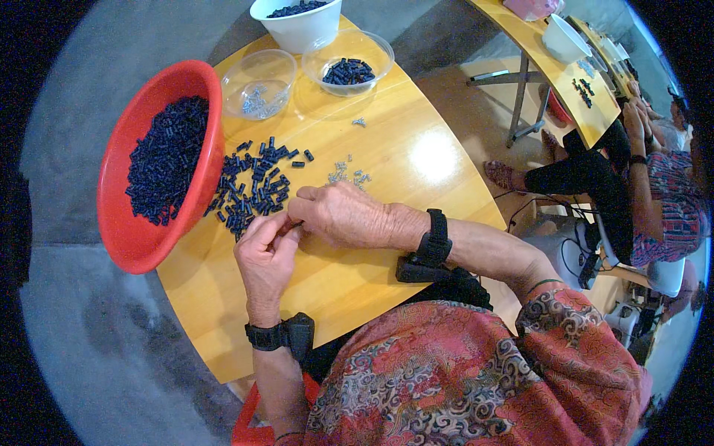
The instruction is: The person picks up a blue plastic piece and a small metal piece, joins them together by hand, and places the assembled unit on the table, repeating the process.
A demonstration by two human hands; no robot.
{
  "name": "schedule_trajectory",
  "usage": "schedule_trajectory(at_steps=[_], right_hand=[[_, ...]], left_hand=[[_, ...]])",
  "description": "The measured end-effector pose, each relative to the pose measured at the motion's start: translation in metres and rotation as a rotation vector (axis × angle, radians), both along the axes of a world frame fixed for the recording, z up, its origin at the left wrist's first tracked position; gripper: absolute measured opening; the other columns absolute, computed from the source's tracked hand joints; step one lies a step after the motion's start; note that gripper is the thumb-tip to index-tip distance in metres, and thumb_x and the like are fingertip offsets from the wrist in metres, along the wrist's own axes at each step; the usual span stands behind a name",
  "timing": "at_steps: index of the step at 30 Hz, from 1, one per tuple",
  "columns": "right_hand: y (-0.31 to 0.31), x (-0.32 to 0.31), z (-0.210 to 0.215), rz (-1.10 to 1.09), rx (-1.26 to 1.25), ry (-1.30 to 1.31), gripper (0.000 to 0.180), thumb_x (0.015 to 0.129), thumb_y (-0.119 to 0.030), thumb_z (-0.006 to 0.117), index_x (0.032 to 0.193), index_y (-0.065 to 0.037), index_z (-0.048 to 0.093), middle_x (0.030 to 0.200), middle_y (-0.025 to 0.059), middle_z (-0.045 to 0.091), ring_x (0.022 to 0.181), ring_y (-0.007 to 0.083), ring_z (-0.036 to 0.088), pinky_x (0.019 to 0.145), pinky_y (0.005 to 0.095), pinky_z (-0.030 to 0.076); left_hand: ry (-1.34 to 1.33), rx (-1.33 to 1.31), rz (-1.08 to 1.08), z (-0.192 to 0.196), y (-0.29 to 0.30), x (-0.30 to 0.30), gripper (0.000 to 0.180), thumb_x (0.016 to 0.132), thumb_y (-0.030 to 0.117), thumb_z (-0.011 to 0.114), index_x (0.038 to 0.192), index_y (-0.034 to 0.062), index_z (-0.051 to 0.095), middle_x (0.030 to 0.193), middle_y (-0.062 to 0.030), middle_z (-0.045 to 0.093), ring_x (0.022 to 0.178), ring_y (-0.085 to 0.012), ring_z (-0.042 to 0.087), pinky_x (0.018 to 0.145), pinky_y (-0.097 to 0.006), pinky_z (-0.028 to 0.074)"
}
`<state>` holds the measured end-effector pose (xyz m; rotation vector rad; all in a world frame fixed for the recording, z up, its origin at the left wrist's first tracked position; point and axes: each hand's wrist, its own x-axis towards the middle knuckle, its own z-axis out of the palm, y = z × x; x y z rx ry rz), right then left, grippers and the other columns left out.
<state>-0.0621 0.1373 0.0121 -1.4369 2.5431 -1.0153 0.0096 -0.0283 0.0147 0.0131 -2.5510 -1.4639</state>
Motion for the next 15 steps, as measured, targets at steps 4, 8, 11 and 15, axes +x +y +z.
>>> schedule_trajectory(at_steps=[4,8,11,15], right_hand=[[0.0,-0.001,-0.003,0.017,-0.143,-0.071,0.017,0.075,-0.007,0.065,0.09,-0.006,0.057,0.082,0.0126,0.061,0.072,0.0348,0.063,0.061,0.0416,0.052],[0.007,-0.009,0.004,0.012,-0.275,-0.137,0.016,0.076,-0.004,0.064,0.092,-0.005,0.059,0.084,0.0125,0.063,0.076,0.0324,0.064,0.064,0.0391,0.052],[0.013,-0.015,0.011,-0.093,-0.247,-0.401,0.02,0.079,-0.001,0.068,0.097,-0.003,0.061,0.086,0.0037,0.063,0.075,0.0101,0.059,0.067,0.0246,0.047],[0.017,-0.019,0.007,-0.14,-0.355,-0.592,0.018,0.078,-0.003,0.068,0.095,-0.004,0.062,0.083,0.0038,0.063,0.074,0.012,0.06,0.064,0.0269,0.048]], left_hand=[[0.137,0.007,0.004,-0.017,-0.005,-0.001,0.015,0.077,0.001,0.071,0.092,0.0006,0.069,0.076,-0.005,0.063,0.059,-0.0096,0.055,0.054,-0.023,0.044],[0.106,0.178,0.049,-0.019,-0.004,-0.001,0.012,0.079,0.002,0.071,0.091,-0.0002,0.069,0.075,-0.0024,0.062,0.059,-0.0067,0.052,0.053,-0.022,0.042],[-0.125,0.449,0.11,-0.008,-0.006,0.003,0.011,0.082,0.004,0.07,0.093,-0.0001,0.07,0.075,0.0006,0.061,0.059,-0.0043,0.049,0.052,-0.019,0.04],[-0.193,0.562,0.106,-0.007,-0.006,0.002,0.013,0.084,0.006,0.068,0.096,0.0002,0.07,0.076,0.0021,0.059,0.058,-0.0034,0.047,0.051,-0.018,0.037]])
